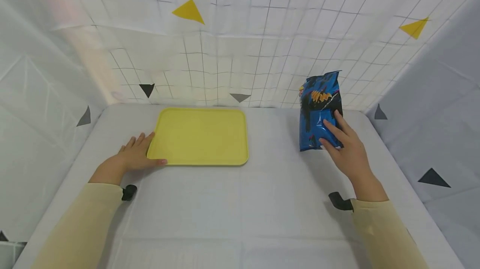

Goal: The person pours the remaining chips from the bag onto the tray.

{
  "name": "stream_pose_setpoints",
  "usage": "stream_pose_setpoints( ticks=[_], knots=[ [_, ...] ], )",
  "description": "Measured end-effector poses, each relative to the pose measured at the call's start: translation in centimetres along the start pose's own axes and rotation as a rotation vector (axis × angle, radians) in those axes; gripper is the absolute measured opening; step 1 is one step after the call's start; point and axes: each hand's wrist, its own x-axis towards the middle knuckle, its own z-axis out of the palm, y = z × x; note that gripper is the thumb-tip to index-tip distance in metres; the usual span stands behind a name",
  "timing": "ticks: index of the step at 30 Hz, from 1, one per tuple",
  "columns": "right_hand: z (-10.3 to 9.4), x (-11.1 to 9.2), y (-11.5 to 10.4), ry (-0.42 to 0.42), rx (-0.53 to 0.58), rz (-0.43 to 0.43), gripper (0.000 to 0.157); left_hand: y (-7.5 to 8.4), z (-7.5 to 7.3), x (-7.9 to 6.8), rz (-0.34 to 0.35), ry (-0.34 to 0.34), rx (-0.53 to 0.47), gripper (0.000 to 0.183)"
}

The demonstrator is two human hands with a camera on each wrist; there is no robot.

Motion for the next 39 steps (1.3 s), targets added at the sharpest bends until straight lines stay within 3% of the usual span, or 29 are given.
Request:
stream_pose_setpoints(
  ticks=[11, 25, 39],
  knots=[
    [-0.6, 0.3, -0.6, 0.025, 0.027, -0.05, 0.064, 0.2, -0.1, -0.1, -0.003, -0.004, -0.009, 0.125],
    [-2.3, 1.3, -2.9, -0.101, 0.096, -0.007, 0.06, 0.0, 0.0, 0.0, -0.006, -0.003, -0.011, 0.126],
    [-2.8, 2.8, -4.4, -0.24, 0.152, -0.086, 0.058, 0.0, 0.0, 0.1, -0.004, 0.002, -0.002, 0.127]
  ],
)
